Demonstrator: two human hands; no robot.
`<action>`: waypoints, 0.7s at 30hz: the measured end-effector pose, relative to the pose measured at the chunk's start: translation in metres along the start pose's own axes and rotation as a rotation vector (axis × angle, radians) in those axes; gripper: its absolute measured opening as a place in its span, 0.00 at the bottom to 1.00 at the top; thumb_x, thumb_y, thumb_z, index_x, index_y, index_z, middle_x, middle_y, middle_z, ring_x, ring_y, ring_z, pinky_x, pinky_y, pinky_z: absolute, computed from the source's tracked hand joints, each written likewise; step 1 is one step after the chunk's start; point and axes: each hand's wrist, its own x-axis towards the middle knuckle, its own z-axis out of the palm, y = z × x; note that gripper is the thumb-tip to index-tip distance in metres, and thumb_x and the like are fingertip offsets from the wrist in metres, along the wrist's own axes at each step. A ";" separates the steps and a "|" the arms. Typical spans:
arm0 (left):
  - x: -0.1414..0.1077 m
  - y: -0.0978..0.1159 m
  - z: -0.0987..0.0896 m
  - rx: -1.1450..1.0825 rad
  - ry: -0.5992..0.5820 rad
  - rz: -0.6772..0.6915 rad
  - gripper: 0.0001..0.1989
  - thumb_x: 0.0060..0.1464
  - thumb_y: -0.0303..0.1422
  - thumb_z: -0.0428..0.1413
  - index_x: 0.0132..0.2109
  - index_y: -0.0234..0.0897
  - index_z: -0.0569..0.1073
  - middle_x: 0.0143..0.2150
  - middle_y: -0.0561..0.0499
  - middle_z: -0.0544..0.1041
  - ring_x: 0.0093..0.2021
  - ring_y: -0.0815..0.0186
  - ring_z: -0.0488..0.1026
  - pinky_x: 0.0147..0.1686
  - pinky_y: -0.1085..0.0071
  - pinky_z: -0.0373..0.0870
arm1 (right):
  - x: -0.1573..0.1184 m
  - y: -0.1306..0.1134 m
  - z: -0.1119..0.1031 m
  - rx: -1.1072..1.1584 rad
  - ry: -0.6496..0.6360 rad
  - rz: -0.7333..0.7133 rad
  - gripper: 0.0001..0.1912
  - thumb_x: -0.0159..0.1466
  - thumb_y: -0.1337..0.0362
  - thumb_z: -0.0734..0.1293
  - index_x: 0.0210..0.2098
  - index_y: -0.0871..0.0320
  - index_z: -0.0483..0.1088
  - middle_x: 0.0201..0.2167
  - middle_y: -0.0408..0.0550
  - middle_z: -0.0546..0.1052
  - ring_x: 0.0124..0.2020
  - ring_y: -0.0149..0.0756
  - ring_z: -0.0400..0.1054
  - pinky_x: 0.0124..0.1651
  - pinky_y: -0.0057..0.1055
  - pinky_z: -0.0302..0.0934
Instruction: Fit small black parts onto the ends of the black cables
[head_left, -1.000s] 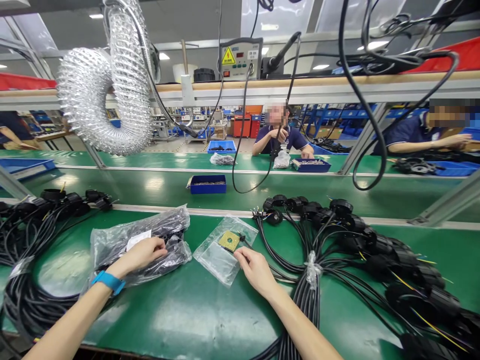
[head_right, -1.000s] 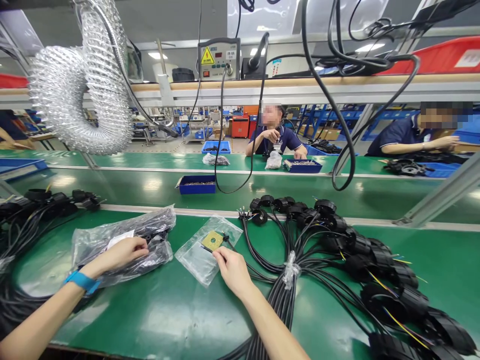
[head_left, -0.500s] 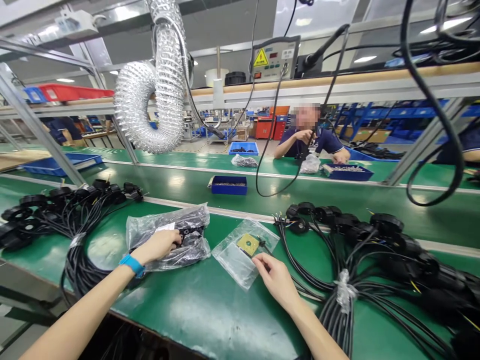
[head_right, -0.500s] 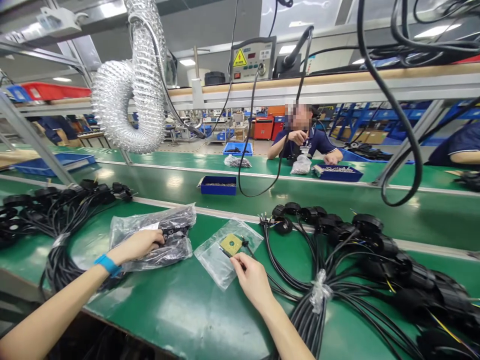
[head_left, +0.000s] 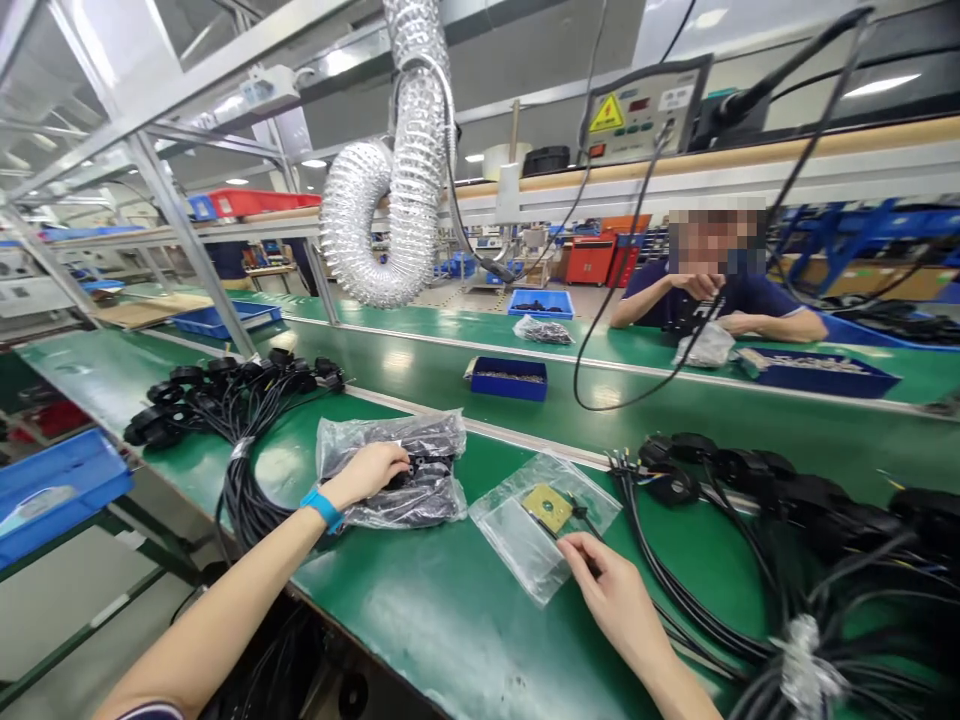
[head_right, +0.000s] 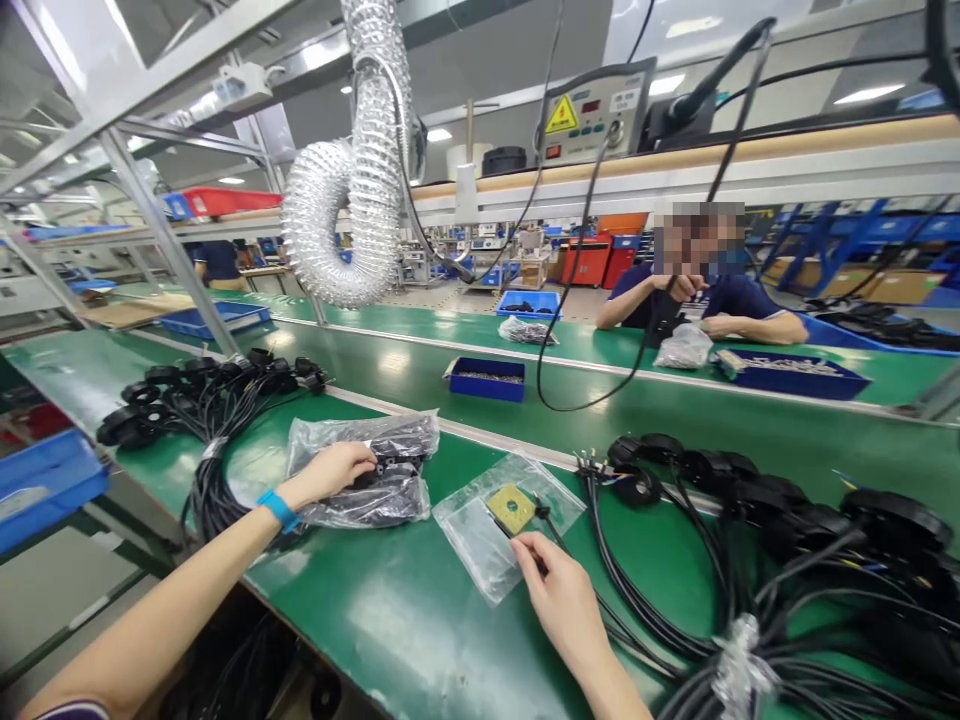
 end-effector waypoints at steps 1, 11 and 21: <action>0.001 0.001 0.001 0.003 -0.017 0.006 0.13 0.60 0.34 0.49 0.41 0.37 0.77 0.40 0.48 0.76 0.40 0.63 0.72 0.40 0.71 0.63 | 0.001 0.002 0.000 -0.004 0.001 -0.005 0.19 0.65 0.46 0.58 0.37 0.54 0.70 0.33 0.44 0.73 0.34 0.33 0.67 0.38 0.27 0.59; 0.004 0.026 0.002 0.082 0.121 -0.100 0.08 0.56 0.26 0.50 0.41 0.30 0.71 0.39 0.42 0.73 0.40 0.58 0.71 0.41 0.65 0.63 | 0.006 0.009 0.001 -0.054 0.040 -0.047 0.19 0.63 0.46 0.60 0.38 0.55 0.71 0.35 0.43 0.75 0.33 0.30 0.69 0.36 0.22 0.61; 0.053 0.177 0.070 -1.325 0.008 0.077 0.17 0.55 0.32 0.54 0.51 0.30 0.65 0.35 0.49 0.70 0.32 0.68 0.71 0.33 0.71 0.71 | -0.004 -0.011 0.001 0.129 0.223 -0.117 0.13 0.67 0.57 0.61 0.39 0.60 0.71 0.34 0.46 0.73 0.34 0.30 0.67 0.39 0.24 0.60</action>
